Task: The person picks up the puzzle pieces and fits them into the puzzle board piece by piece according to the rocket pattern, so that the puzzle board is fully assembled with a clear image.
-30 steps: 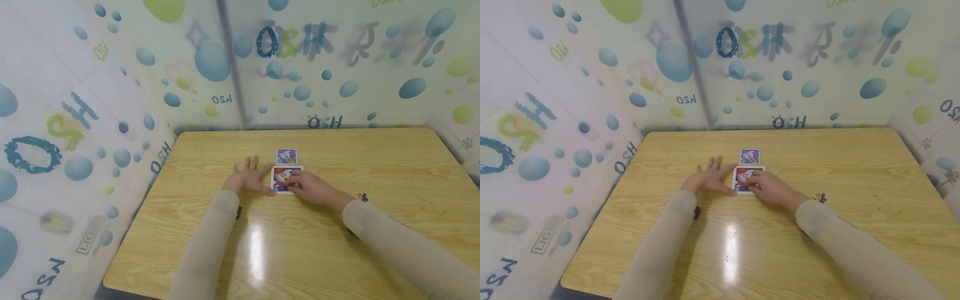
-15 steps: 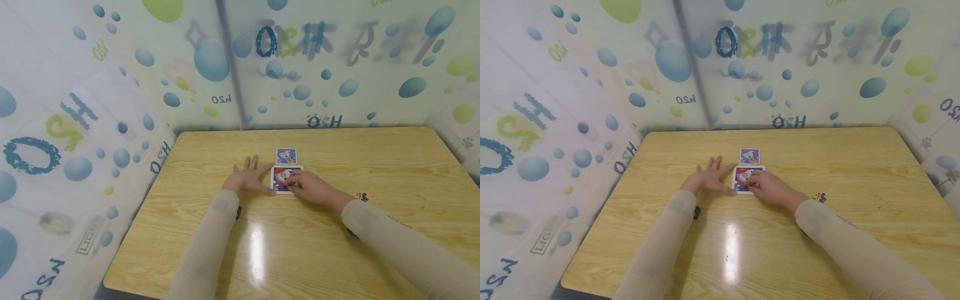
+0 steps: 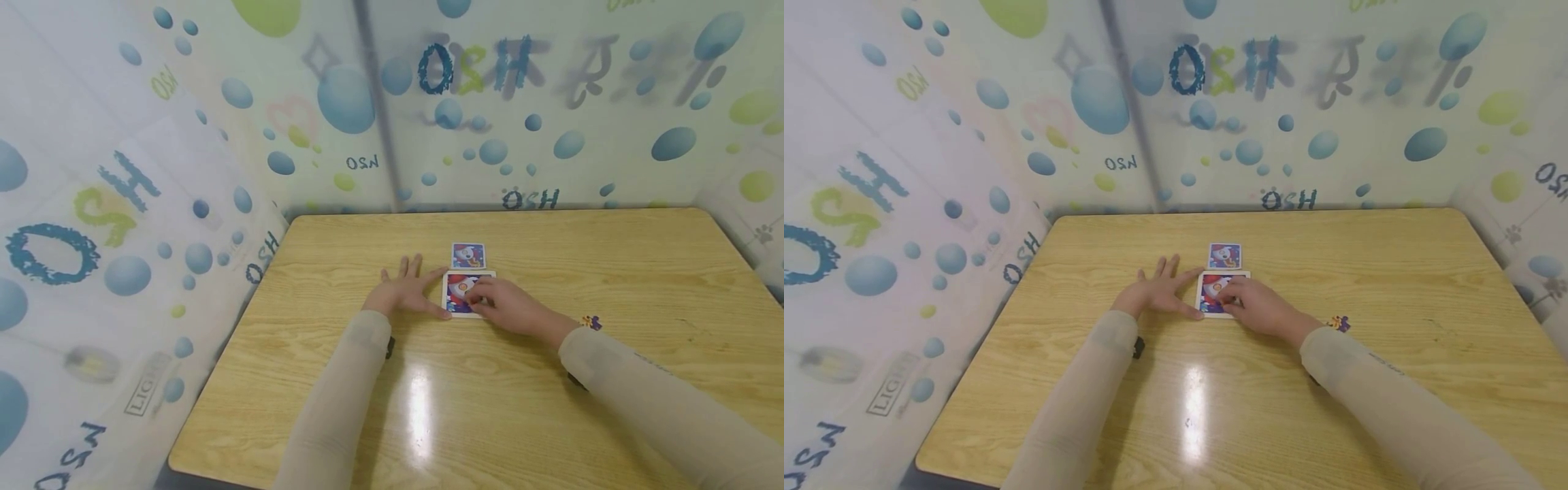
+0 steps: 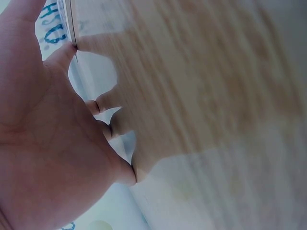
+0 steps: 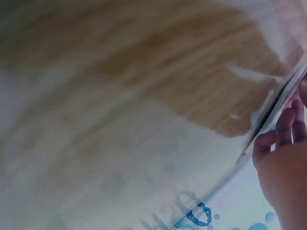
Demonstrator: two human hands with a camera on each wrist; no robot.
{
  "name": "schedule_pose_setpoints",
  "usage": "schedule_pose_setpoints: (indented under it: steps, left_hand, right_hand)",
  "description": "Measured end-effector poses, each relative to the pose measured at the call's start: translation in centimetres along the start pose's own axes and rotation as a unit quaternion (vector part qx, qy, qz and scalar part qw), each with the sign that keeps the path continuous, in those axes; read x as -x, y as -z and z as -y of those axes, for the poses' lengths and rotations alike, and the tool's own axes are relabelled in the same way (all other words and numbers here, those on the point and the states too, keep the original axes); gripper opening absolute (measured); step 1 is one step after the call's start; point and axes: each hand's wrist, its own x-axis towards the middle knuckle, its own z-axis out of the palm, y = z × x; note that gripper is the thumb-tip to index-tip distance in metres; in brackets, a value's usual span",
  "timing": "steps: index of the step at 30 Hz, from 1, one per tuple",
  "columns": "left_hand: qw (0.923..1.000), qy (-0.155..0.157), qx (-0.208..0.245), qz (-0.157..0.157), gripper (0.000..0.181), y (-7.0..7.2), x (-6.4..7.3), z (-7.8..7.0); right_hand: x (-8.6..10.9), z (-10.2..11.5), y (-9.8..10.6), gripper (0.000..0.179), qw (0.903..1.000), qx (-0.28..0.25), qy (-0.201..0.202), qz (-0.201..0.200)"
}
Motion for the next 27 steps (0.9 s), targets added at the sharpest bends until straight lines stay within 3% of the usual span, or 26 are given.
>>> schedule_pose_setpoints:
  steps: [4,10,18,27]
  left_hand:
    - [1.0000,-0.005,0.003,-0.001,0.112,-0.1,-0.1,0.1]
    - [0.9999,-0.005,0.015,0.000,0.112,-0.2,-0.3,0.3]
    - [0.9999,-0.004,0.012,-0.002,0.113,-0.1,0.0,0.2]
    - [1.0000,-0.005,0.005,-0.003,0.112,0.0,0.1,0.1]
  right_hand:
    - [0.6,-0.2,0.8,0.025,0.9994,-0.008,-0.030,-0.013]
    - [2.7,-1.5,3.6,0.030,0.9967,0.001,-0.078,-0.022]
    - [7.3,-4.5,6.9,0.037,0.9963,0.016,-0.069,-0.048]
    - [12.2,-7.3,7.8,0.038,0.9949,0.023,-0.075,-0.063]
